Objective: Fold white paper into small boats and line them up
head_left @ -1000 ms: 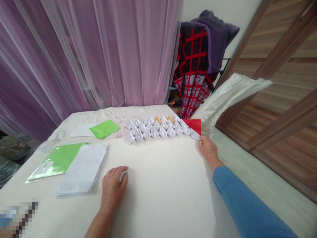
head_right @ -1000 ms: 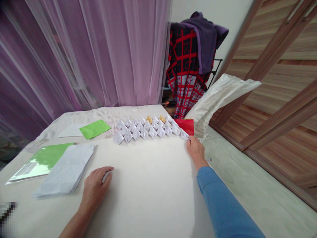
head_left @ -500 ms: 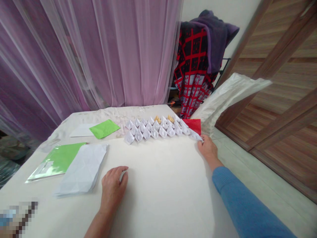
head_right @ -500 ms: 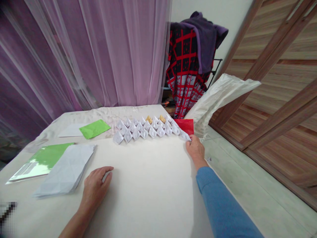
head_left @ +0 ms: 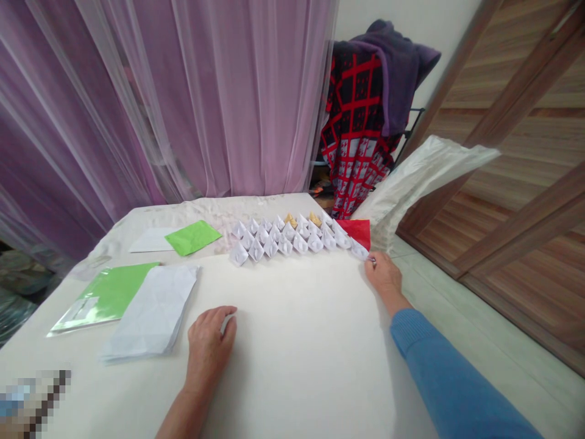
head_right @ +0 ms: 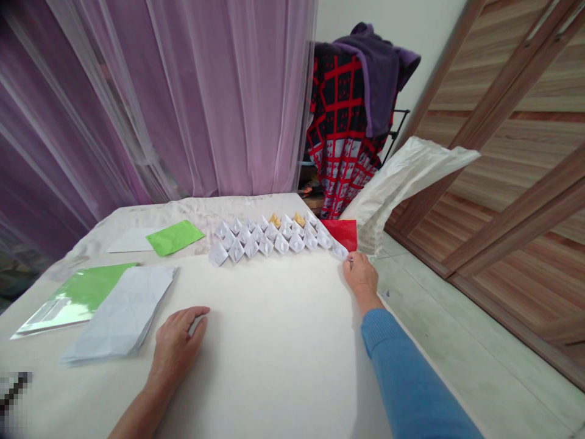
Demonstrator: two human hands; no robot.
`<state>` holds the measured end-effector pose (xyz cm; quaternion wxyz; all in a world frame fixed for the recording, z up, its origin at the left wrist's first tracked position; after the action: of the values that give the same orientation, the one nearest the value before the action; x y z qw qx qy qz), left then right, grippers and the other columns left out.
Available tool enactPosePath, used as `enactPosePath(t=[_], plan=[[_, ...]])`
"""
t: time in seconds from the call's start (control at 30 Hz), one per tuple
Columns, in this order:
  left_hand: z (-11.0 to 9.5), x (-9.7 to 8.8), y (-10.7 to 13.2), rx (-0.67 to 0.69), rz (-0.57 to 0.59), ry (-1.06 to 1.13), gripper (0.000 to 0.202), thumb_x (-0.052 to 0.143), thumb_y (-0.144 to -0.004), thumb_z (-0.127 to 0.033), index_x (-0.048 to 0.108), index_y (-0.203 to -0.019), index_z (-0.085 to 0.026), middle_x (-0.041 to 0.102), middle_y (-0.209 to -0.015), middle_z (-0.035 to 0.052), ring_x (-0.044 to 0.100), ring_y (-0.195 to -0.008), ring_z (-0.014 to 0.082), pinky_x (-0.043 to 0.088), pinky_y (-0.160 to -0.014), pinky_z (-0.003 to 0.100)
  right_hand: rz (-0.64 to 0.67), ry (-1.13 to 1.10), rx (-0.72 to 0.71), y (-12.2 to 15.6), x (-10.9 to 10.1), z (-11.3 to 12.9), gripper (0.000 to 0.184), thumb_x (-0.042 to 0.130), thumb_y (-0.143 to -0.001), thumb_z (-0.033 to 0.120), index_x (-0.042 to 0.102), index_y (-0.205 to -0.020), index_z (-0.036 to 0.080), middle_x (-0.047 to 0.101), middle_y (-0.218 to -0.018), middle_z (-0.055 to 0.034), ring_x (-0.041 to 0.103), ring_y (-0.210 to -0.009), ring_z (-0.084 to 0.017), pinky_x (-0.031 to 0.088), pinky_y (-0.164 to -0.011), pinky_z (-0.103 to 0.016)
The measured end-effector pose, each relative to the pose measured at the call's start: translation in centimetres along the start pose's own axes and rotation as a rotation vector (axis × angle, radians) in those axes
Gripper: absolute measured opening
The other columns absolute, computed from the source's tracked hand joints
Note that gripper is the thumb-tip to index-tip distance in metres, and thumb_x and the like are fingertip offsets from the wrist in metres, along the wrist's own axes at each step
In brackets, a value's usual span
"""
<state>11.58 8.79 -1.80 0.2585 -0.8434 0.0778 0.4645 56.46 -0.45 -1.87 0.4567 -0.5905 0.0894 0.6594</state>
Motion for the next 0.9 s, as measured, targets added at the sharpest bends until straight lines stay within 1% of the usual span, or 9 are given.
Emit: enactPosePath(t=[0.1, 0.3, 0.43, 0.57, 0.63, 0.77, 0.8, 0.9], plan=[[-0.04, -0.02, -0.02, 0.004, -0.003, 0.006, 0.026, 0.045, -0.085, -0.032, 0.069, -0.093, -0.026, 0.074, -0.097, 0.0037, 0.065, -0.096, 0.0257, 0.045, -0.085, 0.041, 0.003, 0.000, -0.002, 0.08, 0.00, 0.03, 0.019, 0.052, -0.084, 0.021, 0.066, -0.096, 0.017, 0.062, -0.095, -0.0058, 0.051, -0.077, -0.017, 0.032, -0.063, -0.026], [-0.03, 0.00, 0.03, -0.003, -0.005, 0.010, 0.027, 0.044, -0.085, -0.033, 0.069, -0.094, -0.026, 0.074, -0.097, 0.0037, 0.065, -0.097, 0.0260, 0.045, -0.086, 0.042, -0.008, -0.006, 0.033, 0.18, 0.06, 0.08, 0.027, 0.054, -0.081, 0.023, 0.064, -0.106, 0.018, 0.064, -0.100, -0.0070, 0.054, -0.078, -0.018, 0.035, -0.064, -0.027], [0.09, 0.05, 0.02, -0.006, 0.015, 0.010, 0.028, 0.043, -0.086, -0.033, 0.068, -0.094, -0.025, 0.074, -0.098, 0.0036, 0.064, -0.098, 0.0263, 0.044, -0.086, 0.042, -0.016, -0.012, 0.036, 0.10, 0.05, -0.02, 0.029, 0.054, -0.079, 0.024, 0.062, -0.107, 0.018, 0.064, -0.099, -0.0070, 0.056, -0.080, -0.019, 0.037, -0.065, -0.027], [0.18, 0.12, -0.07, 0.016, 0.011, 0.019, 0.027, 0.044, -0.086, -0.033, 0.068, -0.094, -0.025, 0.074, -0.097, 0.0036, 0.064, -0.097, 0.0255, 0.044, -0.086, 0.041, -0.029, -0.016, 0.027, 0.03, 0.08, -0.22, 0.032, 0.053, -0.078, 0.025, 0.061, -0.108, 0.017, 0.063, -0.098, -0.0078, 0.057, -0.085, -0.021, 0.041, -0.069, -0.029], [0.19, 0.14, -0.09, 0.020, 0.004, 0.012, 0.027, 0.044, -0.086, -0.033, 0.068, -0.094, -0.025, 0.074, -0.097, 0.0035, 0.065, -0.096, 0.0253, 0.045, -0.086, 0.040, -0.049, -0.014, -0.013, 0.05, 0.15, -0.30, 0.035, 0.055, -0.077, 0.026, 0.062, -0.110, 0.017, 0.062, -0.105, -0.0097, 0.057, -0.092, -0.024, 0.043, -0.074, -0.031], [0.16, 0.16, -0.04, 0.025, -0.005, -0.001, 0.027, 0.044, -0.086, -0.032, 0.069, -0.094, -0.025, 0.074, -0.096, 0.0036, 0.065, -0.095, 0.0253, 0.045, -0.085, 0.040, -0.148, 0.039, -0.207, 0.09, 0.33, -0.24, 0.038, 0.058, -0.078, 0.036, 0.065, -0.110, 0.018, 0.052, -0.128, -0.0142, 0.051, -0.111, -0.030, 0.042, -0.087, -0.040], [0.15, 0.17, -0.02, 0.026, -0.003, -0.004, 0.027, 0.044, -0.086, -0.032, 0.069, -0.094, -0.025, 0.074, -0.096, 0.0036, 0.065, -0.095, 0.0253, 0.045, -0.085, 0.040, -0.165, 0.056, -0.237, 0.07, 0.38, -0.18, 0.037, 0.058, -0.079, 0.039, 0.066, -0.109, 0.018, 0.051, -0.130, -0.0145, 0.050, -0.113, -0.031, 0.041, -0.088, -0.042], [0.16, 0.22, -0.01, 0.023, 0.002, -0.013, 0.027, 0.044, -0.086, -0.033, 0.068, -0.094, -0.025, 0.074, -0.097, 0.0035, 0.064, -0.097, 0.0256, 0.044, -0.085, 0.040, -0.179, 0.085, -0.265, -0.08, 0.54, 0.10, 0.035, 0.058, -0.081, 0.043, 0.070, -0.103, 0.019, 0.051, -0.132, -0.0145, 0.049, -0.114, -0.032, 0.040, -0.090, -0.045]])
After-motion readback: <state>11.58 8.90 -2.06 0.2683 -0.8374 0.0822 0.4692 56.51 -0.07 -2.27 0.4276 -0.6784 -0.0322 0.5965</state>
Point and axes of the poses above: each hand's wrist, its own y-axis away from the middle knuckle, its own x-axis out of the palm, z = x × y, the point moved 1 cm from there along -y, towards the middle knuckle
